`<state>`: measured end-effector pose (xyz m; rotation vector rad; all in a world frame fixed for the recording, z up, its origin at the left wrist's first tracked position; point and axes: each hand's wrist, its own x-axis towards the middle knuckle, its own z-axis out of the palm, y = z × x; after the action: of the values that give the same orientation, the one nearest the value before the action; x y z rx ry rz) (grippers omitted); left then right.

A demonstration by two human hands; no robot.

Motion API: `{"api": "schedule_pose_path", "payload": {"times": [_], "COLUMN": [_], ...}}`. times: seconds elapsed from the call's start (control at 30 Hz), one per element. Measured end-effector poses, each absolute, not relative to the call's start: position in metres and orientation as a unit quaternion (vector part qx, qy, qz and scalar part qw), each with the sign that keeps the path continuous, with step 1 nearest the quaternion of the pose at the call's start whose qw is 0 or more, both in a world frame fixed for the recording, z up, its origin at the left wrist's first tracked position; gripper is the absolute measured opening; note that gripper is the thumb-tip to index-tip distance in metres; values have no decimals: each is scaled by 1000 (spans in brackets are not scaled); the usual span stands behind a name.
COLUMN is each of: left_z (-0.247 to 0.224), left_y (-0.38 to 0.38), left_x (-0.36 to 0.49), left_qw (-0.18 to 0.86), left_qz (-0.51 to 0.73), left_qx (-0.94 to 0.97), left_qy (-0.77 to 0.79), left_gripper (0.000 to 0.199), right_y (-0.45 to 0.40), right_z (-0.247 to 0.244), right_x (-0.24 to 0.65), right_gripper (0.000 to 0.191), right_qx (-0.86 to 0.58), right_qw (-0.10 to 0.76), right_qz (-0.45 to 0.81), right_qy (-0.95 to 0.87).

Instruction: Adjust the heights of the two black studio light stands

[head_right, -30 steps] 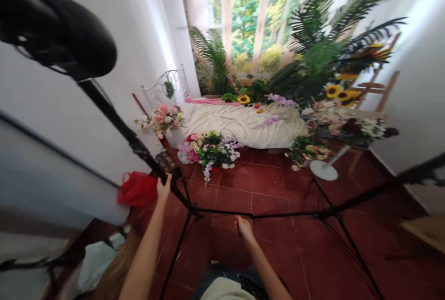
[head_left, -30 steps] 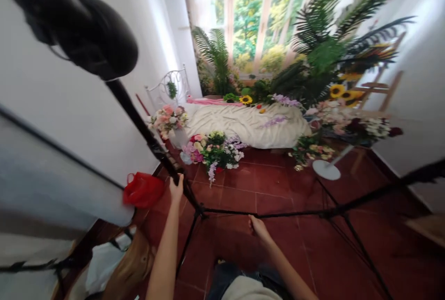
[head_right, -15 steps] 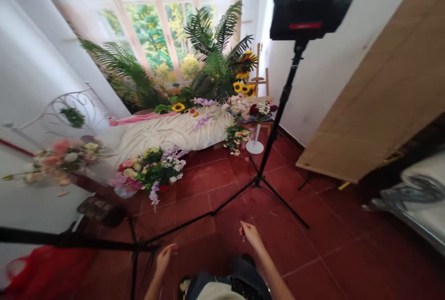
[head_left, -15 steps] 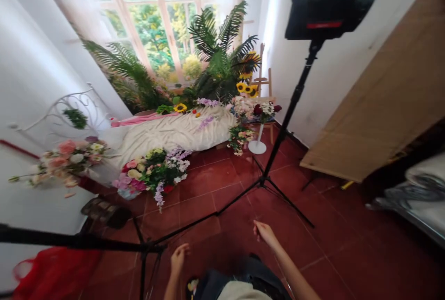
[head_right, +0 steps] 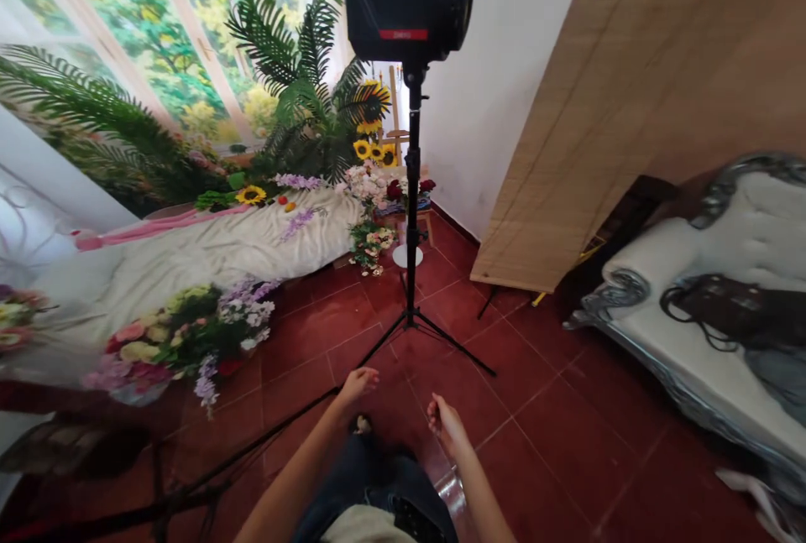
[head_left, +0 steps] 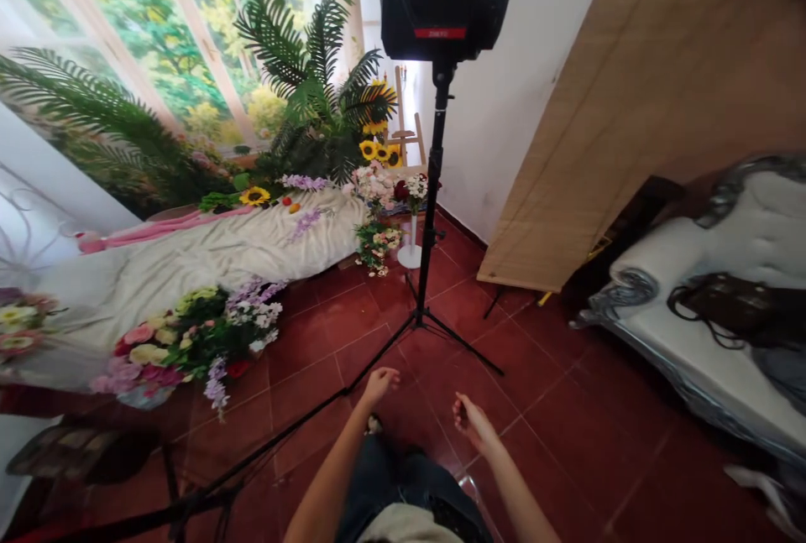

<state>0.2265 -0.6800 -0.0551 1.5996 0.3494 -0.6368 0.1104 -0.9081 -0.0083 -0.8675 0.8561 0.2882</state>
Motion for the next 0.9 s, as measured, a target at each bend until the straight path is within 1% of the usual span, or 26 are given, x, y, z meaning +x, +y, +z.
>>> {"api": "schedule_pose_path", "payload": {"times": [0.17,0.3,0.43,0.53,0.6,0.67,0.77,0.9], "left_z": [-2,41,76,99,114,127,137,139], "left_y": [-716,-744,-772,-797,-817,-836,-862,-880], "left_x": [342,423,492,542,572,597,621,632], "left_qw": [694,704,701,719,735,746,749,724], "left_qz": [-190,-166,-150,-66,-6,20,-5,-47], "left_qx": [691,690,695,686,667,647,635,660], "left_qy": [65,-7,-56,-90,-122,-157,-188,-197], "left_gripper": [26,25,25,25,31,39,43,33], "right_y": [-923,-935,-950,-962,-970,-975,-982,-991], "right_z": [7,37,76,102,115,124,131,129], "right_x": [164,245,353,430,471,502,535,560], "right_gripper": [23,22,23,22,22,27,35,36], "right_qx": [-265,-167,-169,-190,-183,-178,-205,-222], "right_qw": [859,914,944,954,960,961,950,932], "right_qz": [208,225,187,150,134,136,150,197], "right_qy": [386,294,214,176,165,165,180,206]}}
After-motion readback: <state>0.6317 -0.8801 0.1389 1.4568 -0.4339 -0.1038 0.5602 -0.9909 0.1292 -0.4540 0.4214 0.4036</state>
